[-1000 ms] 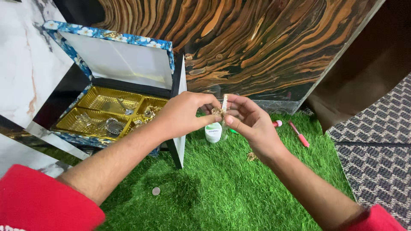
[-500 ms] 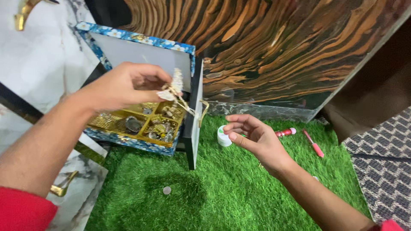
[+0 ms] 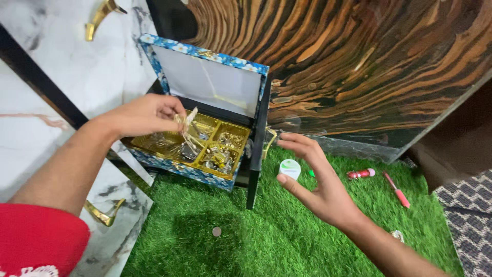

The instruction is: The person picks up jewelry pieces and small cosmetic items from a green mat on the floor and places them one at a time into the compartments of an open jewelry box, then closes the box lid.

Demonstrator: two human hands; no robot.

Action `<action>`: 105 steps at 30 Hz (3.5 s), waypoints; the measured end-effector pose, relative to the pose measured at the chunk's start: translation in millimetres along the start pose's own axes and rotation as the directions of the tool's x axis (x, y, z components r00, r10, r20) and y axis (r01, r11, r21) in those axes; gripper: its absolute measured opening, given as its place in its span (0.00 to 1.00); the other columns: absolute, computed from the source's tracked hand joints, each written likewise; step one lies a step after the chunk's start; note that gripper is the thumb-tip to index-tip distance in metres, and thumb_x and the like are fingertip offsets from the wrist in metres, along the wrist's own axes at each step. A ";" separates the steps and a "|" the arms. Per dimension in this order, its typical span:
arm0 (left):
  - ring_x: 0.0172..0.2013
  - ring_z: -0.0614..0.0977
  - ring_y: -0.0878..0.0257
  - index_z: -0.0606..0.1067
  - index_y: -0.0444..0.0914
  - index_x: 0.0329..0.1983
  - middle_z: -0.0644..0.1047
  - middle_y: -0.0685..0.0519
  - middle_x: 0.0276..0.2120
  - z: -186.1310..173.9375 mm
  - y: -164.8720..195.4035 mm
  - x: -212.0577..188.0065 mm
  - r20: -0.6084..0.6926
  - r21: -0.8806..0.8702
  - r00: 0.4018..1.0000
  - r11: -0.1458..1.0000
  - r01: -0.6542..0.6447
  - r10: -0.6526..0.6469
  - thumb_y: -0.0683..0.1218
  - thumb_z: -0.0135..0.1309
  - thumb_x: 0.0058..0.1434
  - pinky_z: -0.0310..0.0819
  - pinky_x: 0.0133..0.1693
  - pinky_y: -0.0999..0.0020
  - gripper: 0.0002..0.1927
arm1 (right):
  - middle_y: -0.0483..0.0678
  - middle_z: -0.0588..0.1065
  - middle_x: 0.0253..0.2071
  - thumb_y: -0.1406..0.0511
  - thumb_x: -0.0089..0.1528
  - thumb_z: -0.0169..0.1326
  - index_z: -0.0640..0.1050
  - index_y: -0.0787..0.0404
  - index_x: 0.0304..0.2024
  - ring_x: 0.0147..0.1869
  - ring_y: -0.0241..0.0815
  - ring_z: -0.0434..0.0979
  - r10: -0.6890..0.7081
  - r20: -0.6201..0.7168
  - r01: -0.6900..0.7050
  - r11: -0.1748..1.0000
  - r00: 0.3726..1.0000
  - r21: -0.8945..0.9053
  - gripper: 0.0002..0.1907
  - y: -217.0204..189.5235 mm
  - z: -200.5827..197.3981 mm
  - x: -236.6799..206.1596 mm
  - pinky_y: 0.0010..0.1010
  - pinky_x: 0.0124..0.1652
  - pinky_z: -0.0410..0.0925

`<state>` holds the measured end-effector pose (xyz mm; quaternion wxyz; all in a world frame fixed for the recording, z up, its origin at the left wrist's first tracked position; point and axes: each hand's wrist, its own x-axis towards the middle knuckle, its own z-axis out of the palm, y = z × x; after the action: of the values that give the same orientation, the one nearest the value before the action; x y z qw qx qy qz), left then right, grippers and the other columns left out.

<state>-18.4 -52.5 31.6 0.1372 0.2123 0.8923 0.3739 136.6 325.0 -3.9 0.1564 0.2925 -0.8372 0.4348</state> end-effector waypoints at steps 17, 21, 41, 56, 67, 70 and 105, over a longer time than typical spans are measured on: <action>0.47 0.85 0.52 0.83 0.44 0.43 0.83 0.51 0.45 -3.6 29.0 -10.8 -0.137 0.888 0.934 0.376 0.263 -0.330 0.49 0.65 0.53 0.80 0.46 0.56 0.14 | 0.48 0.67 0.70 0.59 0.61 0.61 0.72 0.55 0.63 0.79 0.53 0.57 -0.068 0.187 0.097 0.984 0.980 -0.150 0.28 -17.6 33.4 25.8 0.49 0.71 0.53; 0.46 0.85 0.52 0.83 0.44 0.42 0.83 0.50 0.44 2.8 10.8 -2.3 -0.133 0.905 0.957 0.362 0.223 -0.259 0.47 0.61 0.56 0.80 0.45 0.55 0.10 | 0.48 0.67 0.70 0.60 0.61 0.61 0.72 0.55 0.62 0.79 0.52 0.57 -0.079 0.184 0.106 0.984 0.980 -0.144 0.27 -16.4 35.4 25.5 0.48 0.71 0.53; 0.45 0.83 0.55 0.80 0.52 0.39 0.82 0.58 0.39 10.9 -2.0 -10.2 -0.039 0.839 0.969 0.518 0.165 -0.244 0.49 0.69 0.49 0.78 0.44 0.54 0.14 | 0.47 0.65 0.72 0.60 0.61 0.60 0.71 0.53 0.64 0.80 0.52 0.54 -0.063 0.184 0.088 0.987 0.981 -0.133 0.28 -10.1 36.8 23.1 0.51 0.72 0.51; 0.44 0.82 0.50 0.79 0.46 0.42 0.79 0.52 0.42 25.8 38.5 -3.9 -0.113 0.769 0.974 0.638 -0.039 0.196 0.47 0.57 0.58 0.76 0.43 0.52 0.09 | 0.50 0.64 0.73 0.65 0.61 0.61 0.69 0.56 0.66 0.81 0.55 0.55 -0.134 0.130 0.146 0.985 0.982 -0.088 0.30 -8.9 35.2 15.6 0.49 0.73 0.53; 0.44 0.82 0.51 0.79 0.39 0.39 0.78 0.51 0.43 146.1 158.6 31.1 -0.112 0.387 0.653 0.639 -0.665 0.749 0.50 0.59 0.61 0.74 0.45 0.54 0.11 | 0.55 0.69 0.66 0.65 0.61 0.60 0.69 0.60 0.65 0.70 0.53 0.69 0.124 0.025 -0.120 0.984 0.992 -0.135 0.29 46.8 12.1 -29.1 0.40 0.64 0.63; 0.45 0.81 0.51 0.78 0.38 0.37 0.78 0.51 0.41 170.8 168.6 45.6 -0.064 0.341 0.655 0.634 -0.694 0.753 0.50 0.59 0.60 0.73 0.46 0.54 0.11 | 0.54 0.73 0.63 0.66 0.62 0.58 0.73 0.61 0.61 0.68 0.51 0.73 0.183 -0.038 -0.186 0.977 0.982 -0.101 0.24 88.7 -10.7 -56.4 0.39 0.63 0.65; 0.40 0.81 0.51 0.79 0.41 0.30 0.78 0.52 0.31 216.8 174.1 91.2 0.259 0.586 0.778 0.547 -0.598 0.573 0.49 0.59 0.56 0.74 0.43 0.53 0.07 | 0.46 0.76 0.59 0.56 0.57 0.59 0.73 0.53 0.63 0.59 0.43 0.79 0.829 0.293 -0.879 0.440 0.476 0.184 0.31 197.7 -105.2 -158.7 0.42 0.61 0.71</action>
<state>37.6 233.2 2.1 -0.0596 0.5373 0.8386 0.0673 137.5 556.5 -151.4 -0.2005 -0.1169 -0.7995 0.5541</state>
